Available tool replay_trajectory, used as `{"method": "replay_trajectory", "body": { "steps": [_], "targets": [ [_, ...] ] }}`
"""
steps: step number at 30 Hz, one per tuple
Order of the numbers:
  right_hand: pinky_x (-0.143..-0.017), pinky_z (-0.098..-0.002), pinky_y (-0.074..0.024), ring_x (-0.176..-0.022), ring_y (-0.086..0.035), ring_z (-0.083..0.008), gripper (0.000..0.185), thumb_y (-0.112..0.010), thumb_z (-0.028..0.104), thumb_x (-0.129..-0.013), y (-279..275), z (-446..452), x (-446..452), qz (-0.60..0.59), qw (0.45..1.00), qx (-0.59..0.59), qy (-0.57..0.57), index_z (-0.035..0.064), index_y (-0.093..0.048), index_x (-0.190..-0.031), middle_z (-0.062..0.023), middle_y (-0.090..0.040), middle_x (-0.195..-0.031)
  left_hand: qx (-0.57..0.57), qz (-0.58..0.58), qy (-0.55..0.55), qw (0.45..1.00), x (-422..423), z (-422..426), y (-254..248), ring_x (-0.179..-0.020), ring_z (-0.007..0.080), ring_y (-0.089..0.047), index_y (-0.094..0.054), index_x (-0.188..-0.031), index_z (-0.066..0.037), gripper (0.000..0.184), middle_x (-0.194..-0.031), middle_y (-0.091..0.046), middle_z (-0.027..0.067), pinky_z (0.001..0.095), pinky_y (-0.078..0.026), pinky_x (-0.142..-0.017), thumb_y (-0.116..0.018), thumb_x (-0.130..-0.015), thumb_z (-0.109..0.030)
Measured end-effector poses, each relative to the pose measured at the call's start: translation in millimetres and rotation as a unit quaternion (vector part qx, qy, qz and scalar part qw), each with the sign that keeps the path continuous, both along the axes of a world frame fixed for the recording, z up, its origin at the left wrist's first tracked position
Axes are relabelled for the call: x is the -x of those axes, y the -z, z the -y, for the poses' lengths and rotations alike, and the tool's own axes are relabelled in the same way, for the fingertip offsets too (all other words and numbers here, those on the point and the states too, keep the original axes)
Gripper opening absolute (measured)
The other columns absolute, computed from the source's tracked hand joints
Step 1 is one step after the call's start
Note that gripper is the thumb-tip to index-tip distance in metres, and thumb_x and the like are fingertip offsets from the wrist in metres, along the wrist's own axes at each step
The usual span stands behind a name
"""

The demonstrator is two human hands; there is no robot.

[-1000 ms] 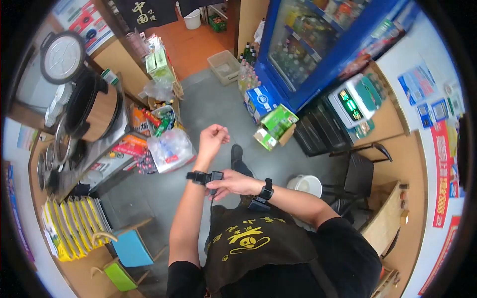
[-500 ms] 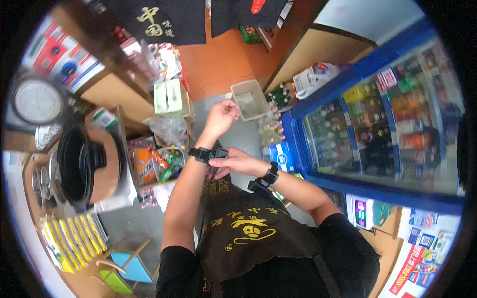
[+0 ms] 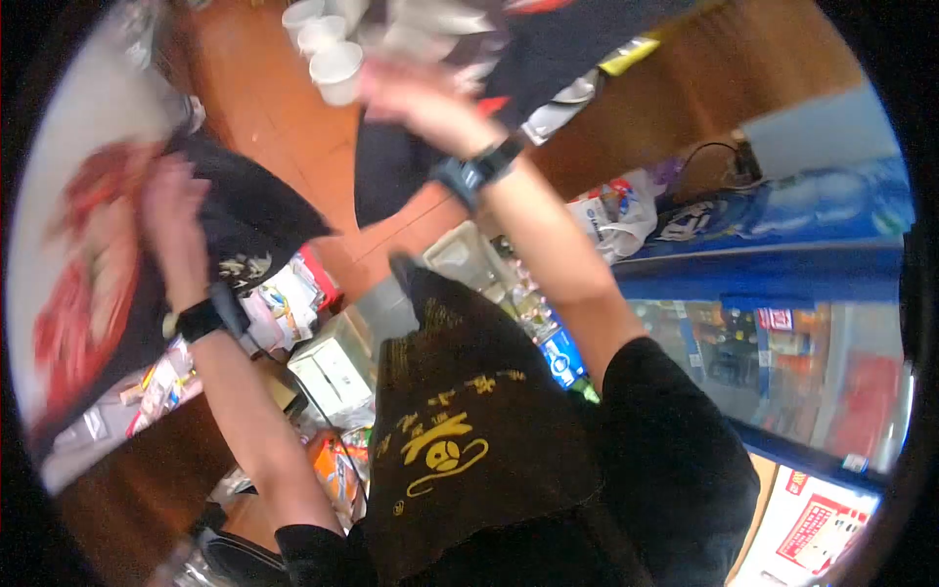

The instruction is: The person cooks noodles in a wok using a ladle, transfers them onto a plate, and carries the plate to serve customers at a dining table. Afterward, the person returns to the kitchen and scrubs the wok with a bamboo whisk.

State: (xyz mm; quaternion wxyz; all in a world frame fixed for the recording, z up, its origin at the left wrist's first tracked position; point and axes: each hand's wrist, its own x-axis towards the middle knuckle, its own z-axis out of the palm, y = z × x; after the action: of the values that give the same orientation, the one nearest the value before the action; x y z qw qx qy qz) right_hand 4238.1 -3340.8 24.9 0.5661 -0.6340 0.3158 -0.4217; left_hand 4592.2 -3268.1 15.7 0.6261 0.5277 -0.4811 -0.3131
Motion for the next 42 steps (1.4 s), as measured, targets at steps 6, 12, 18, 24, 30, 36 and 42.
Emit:
{"method": "replay_trajectory", "body": {
  "steps": [6,12,18,24,30,36,42],
  "targets": [
    [-0.087,-0.0363,-0.0518,-0.101,-0.065,-0.0217,0.024,-0.057,0.022,-0.101,-35,236,27,0.276,0.829,0.179,0.452,0.0037,-0.065,-0.113,-0.0109,-0.069,-0.108,0.195,0.009,-0.173,0.965,-40,141,-29,-0.104,0.0257,-0.063,-0.058,-0.113,0.007,0.027,-0.111,-0.064,0.0192,0.0374,-0.053,-0.087,-0.050,-0.095,-0.011],
    [-0.080,-0.0284,-0.0535,-0.092,-0.065,-0.0140,0.023,-0.067,0.019,-0.096,-21,434,-139,0.181,0.947,0.001,0.266,0.0026,-0.063,-0.112,-0.0053,-0.068,-0.098,-0.107,-0.059,0.229,0.966,83,349,1,-0.108,0.0184,-0.062,-0.045,-0.142,-0.003,0.065,-0.128,-0.057,0.0091,0.0340,-0.053,-0.092,-0.078,-0.086,-0.009],
    [-0.069,-0.0255,-0.0531,-0.080,-0.062,-0.0094,0.021,-0.063,0.015,-0.099,5,630,-288,0.112,0.979,-0.010,0.167,0.0005,-0.063,-0.115,-0.0027,-0.069,-0.097,-0.147,-0.140,0.239,0.950,-10,552,19,-0.099,0.0134,-0.063,-0.052,-0.121,-0.001,0.039,-0.109,-0.063,0.0075,0.0262,-0.055,-0.084,-0.073,-0.089,0.000],
    [-0.070,-0.0363,-0.0556,-0.078,-0.068,-0.0280,0.017,-0.066,0.012,-0.092,37,824,-431,-0.132,0.942,0.220,0.214,0.0057,-0.065,-0.108,-0.0127,-0.069,-0.095,-0.117,-0.148,0.215,0.958,-150,752,47,-0.091,0.0114,-0.065,-0.056,-0.114,0.000,0.031,-0.100,-0.066,0.0053,0.0252,-0.055,-0.079,-0.074,-0.088,0.001],
    [-0.076,-0.0312,-0.0561,-0.087,-0.072,-0.0202,0.019,-0.067,0.014,-0.094,19,1014,-567,-0.182,0.947,0.214,0.157,0.0046,-0.068,-0.111,-0.0106,-0.073,-0.098,-0.137,-0.170,0.250,0.943,-282,945,47,-0.098,0.0126,-0.062,-0.055,-0.117,-0.001,0.034,-0.105,-0.066,0.0058,0.0283,-0.053,-0.086,-0.075,-0.089,-0.004],
    [-0.073,-0.0319,-0.0538,-0.086,-0.069,-0.0210,0.018,-0.065,0.014,-0.096,21,1199,-659,-0.155,0.976,0.142,0.063,0.0039,-0.068,-0.110,-0.0125,-0.072,-0.099,-0.193,-0.039,0.244,0.950,-424,1130,42,-0.105,0.0150,-0.064,-0.053,-0.132,-0.004,0.043,-0.109,-0.068,0.0085,0.0305,-0.054,-0.089,-0.071,-0.094,-0.014],
    [-0.077,-0.0419,-0.0541,-0.089,-0.068,-0.0390,0.018,-0.060,0.015,-0.095,131,1421,-663,-0.343,0.916,0.208,0.015,0.0031,-0.069,-0.105,-0.0206,-0.070,-0.097,-0.185,0.494,0.038,0.849,-616,1258,156,-0.097,0.0383,-0.065,-0.060,-0.117,-0.001,0.036,-0.104,-0.066,0.0199,0.0466,-0.053,-0.083,-0.066,-0.085,-0.016]
  ]
}}
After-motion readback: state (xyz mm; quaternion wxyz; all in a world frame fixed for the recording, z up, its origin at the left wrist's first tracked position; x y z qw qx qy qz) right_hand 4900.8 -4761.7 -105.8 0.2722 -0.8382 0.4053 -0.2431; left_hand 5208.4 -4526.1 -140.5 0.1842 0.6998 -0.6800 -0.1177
